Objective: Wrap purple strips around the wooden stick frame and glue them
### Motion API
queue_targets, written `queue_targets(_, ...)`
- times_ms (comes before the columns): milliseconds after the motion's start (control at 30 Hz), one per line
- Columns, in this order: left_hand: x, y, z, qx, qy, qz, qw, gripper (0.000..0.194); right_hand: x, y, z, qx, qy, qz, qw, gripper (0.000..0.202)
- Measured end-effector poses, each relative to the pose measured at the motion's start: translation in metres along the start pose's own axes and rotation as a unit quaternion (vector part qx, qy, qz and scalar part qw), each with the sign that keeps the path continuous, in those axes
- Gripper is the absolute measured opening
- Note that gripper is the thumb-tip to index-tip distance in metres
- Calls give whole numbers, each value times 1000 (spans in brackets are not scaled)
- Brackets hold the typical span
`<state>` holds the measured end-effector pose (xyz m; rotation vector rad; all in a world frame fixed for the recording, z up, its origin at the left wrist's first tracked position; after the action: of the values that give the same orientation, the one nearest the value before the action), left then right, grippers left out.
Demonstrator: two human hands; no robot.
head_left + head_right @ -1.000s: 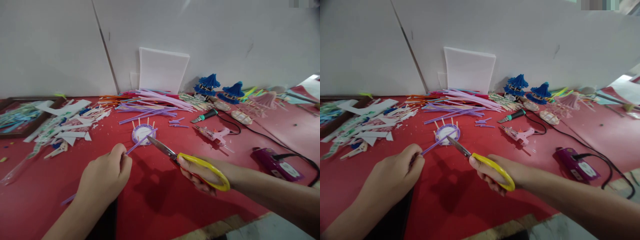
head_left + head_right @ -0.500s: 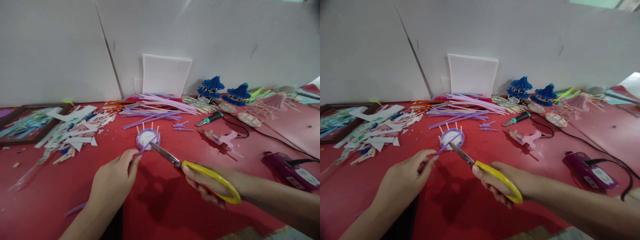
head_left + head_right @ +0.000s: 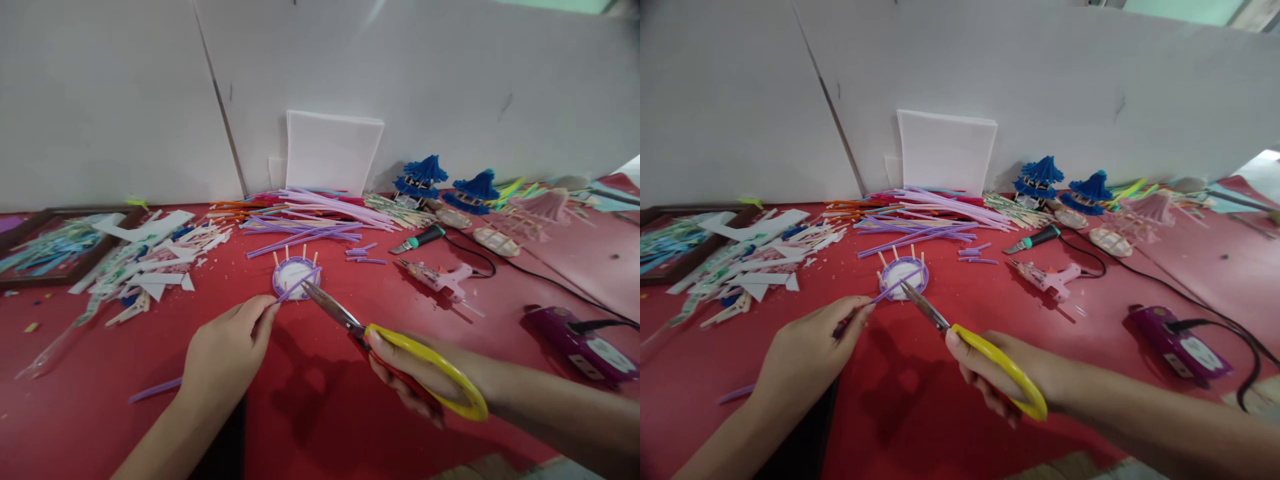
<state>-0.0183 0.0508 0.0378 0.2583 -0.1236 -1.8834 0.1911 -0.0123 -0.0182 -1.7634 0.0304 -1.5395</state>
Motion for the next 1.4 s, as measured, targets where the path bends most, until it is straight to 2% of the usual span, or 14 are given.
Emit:
queue_targets(167,0,3,1,-11,-3,-1,1000,30,-3,3,-1,-14,20,-20,1000,62)
queue_targets(300,1,4,1,-6,-5,-7,1000,30,-6,8,0,-17,21,-38,999,63)
queue_targets(400,2,3,-1,-1,-5,-6,1000,31,-9,10,1,-13,15,-25,999,68)
queue_targets(633,2,1,-2,0,34,-18,999,29,-8,6,2,-2,24,-22,999,76)
queue_targets(1100,2,1,-3,6,40,-25,999,27,-4,6,3,6,29,-28,999,61)
queue_targets(1400,3,2,-3,-3,52,-37,998,27,-3,4,5,25,44,-7,999,65)
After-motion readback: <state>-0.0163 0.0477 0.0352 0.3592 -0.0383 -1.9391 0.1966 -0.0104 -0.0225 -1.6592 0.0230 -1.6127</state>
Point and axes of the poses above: each hand's wrist, its own x-axis away from the middle knuckle, its own z-axis out of the back of the hand, y = z × x, the point moved 7 cm from there along -x, towards the middle knuckle, and after that the axes turned 9 degrees about -z, right-handed, at the moved point
